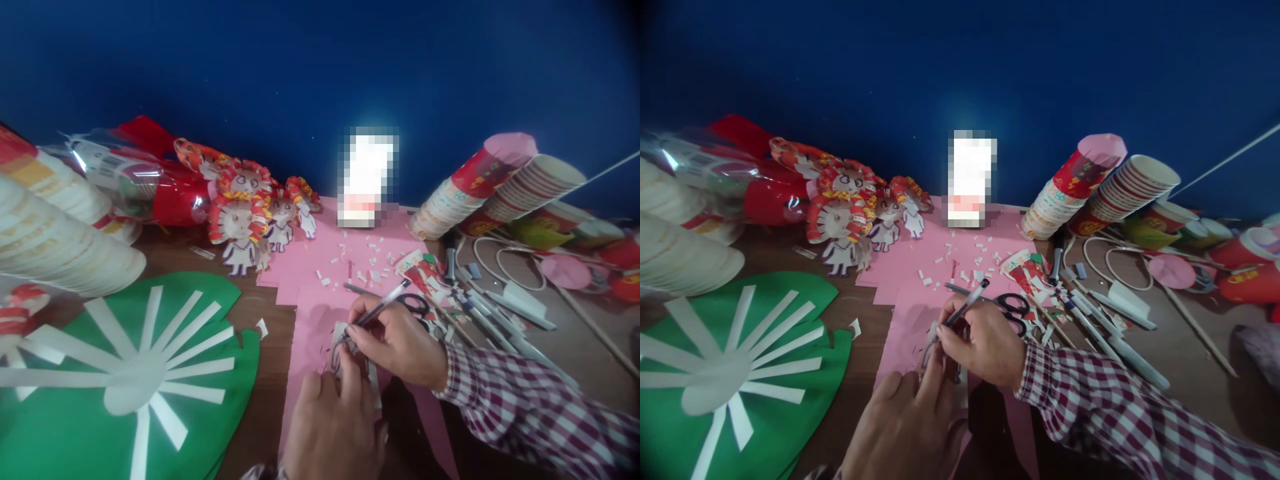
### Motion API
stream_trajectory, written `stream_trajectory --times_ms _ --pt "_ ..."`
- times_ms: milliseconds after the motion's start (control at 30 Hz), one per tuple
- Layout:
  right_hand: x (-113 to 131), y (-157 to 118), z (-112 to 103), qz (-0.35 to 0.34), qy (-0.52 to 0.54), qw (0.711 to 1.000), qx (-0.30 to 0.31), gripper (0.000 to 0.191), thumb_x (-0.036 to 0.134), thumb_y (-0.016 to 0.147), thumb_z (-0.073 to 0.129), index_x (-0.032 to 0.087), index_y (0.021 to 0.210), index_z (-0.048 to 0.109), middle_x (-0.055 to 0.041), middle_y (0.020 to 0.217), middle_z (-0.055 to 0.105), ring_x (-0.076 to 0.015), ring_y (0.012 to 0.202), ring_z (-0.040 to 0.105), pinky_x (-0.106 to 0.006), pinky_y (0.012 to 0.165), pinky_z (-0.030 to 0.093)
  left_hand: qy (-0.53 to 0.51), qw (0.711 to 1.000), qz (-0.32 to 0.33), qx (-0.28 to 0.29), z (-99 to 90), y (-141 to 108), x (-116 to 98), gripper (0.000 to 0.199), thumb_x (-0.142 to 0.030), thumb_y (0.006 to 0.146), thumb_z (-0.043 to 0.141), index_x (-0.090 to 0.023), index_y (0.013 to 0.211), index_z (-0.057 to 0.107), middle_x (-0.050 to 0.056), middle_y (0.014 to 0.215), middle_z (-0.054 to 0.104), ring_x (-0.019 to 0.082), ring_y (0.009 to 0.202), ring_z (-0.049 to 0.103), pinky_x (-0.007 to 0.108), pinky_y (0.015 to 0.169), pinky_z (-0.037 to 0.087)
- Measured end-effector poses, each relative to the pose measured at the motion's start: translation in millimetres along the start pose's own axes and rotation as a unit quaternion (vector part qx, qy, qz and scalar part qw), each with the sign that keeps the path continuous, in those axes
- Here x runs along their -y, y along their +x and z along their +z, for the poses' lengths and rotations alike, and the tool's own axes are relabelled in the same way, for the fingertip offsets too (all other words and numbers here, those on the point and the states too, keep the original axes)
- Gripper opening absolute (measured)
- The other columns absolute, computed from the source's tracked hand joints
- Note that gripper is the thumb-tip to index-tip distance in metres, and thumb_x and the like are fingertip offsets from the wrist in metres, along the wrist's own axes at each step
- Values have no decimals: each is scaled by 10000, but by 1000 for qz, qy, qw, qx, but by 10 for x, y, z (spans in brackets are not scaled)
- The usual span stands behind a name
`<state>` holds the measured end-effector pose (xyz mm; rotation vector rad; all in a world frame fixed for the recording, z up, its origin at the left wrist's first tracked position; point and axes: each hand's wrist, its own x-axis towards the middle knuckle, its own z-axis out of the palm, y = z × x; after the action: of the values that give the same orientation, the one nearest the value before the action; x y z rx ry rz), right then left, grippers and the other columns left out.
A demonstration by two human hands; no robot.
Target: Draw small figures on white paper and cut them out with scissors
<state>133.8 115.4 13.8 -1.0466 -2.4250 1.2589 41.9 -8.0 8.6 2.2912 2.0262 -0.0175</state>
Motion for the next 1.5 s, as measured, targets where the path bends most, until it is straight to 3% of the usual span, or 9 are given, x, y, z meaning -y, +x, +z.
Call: stream_trajectory --times_ms 433,1167,1500 --pt "-28 2 -18 23 75 997 -4 19 206 830 473 197 825 489 35 629 488 -103 534 454 -211 497 383 -6 1000 3 21 -15 3 11 571 -527 786 456 -159 1213 544 199 1245 516 241 756 603 377 638 417" --pt "44 19 20 9 1 1000 8 20 197 806 499 193 794 515 22 643 556 -116 560 511 -225 536 408 -31 1000 0 0 31 -13 16 530 -508 791 458 -187 1205 540 206 1244 510 244 767 596 376 646 386" --pt "34 35 19 24 36 999 9 26 198 808 488 188 790 504 28 628 536 -105 540 490 -207 503 398 -44 999 29 7 57 -17 61 550 -504 790 458 -147 1200 539 229 1250 489 226 715 585 374 612 381"
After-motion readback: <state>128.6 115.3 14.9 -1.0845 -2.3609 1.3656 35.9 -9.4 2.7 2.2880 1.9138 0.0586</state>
